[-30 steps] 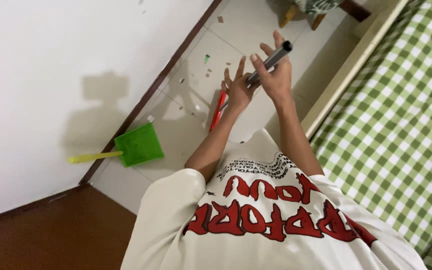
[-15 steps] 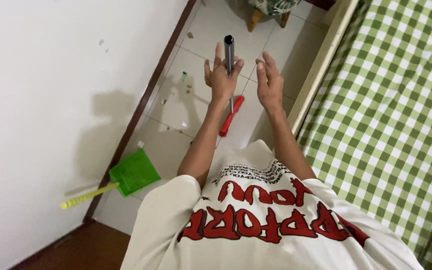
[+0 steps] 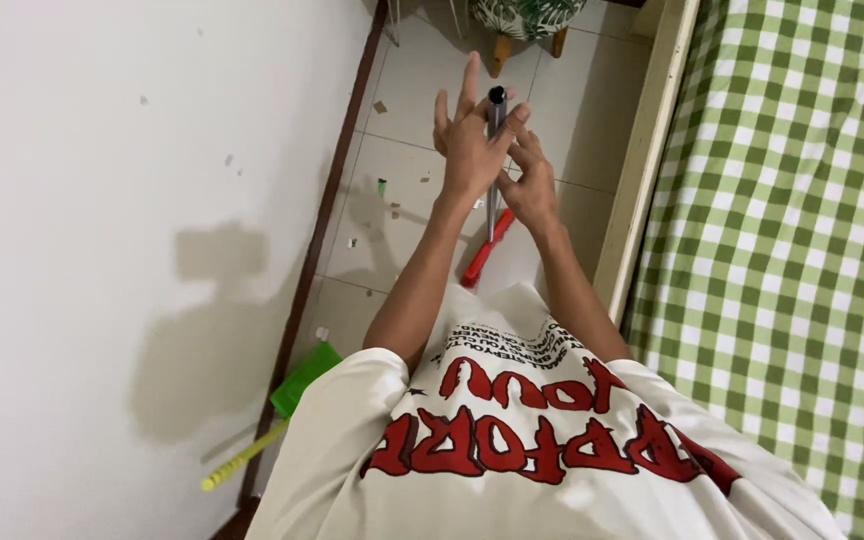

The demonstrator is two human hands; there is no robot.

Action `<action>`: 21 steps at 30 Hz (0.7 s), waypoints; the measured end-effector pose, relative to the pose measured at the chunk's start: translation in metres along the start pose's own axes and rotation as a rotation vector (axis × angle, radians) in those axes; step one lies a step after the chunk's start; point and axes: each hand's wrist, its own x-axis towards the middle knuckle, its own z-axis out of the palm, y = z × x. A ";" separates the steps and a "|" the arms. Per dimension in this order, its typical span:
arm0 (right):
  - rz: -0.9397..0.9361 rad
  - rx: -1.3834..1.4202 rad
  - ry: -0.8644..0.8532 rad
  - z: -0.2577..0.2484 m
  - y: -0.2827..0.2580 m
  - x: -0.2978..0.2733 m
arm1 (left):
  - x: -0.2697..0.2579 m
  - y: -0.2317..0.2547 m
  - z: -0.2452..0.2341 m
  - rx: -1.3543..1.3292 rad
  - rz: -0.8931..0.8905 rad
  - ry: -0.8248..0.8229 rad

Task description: The person assembles a broom handle by picking up the pole sections and screwing them together by hand.

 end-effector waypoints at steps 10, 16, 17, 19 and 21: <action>0.253 0.140 0.072 0.031 0.000 0.012 | 0.021 0.033 -0.021 -0.078 0.007 -0.377; 0.045 -0.042 0.114 0.010 -0.028 0.043 | 0.038 0.016 0.002 -0.313 0.223 -0.197; 0.042 -0.042 0.120 0.007 -0.031 0.050 | 0.045 0.016 0.003 -0.334 0.233 -0.185; 0.038 -0.024 0.115 0.004 -0.036 0.061 | 0.055 0.018 0.002 -0.295 0.247 -0.119; 0.037 0.004 0.098 0.000 -0.033 0.075 | 0.072 0.026 0.001 -0.183 0.256 -0.019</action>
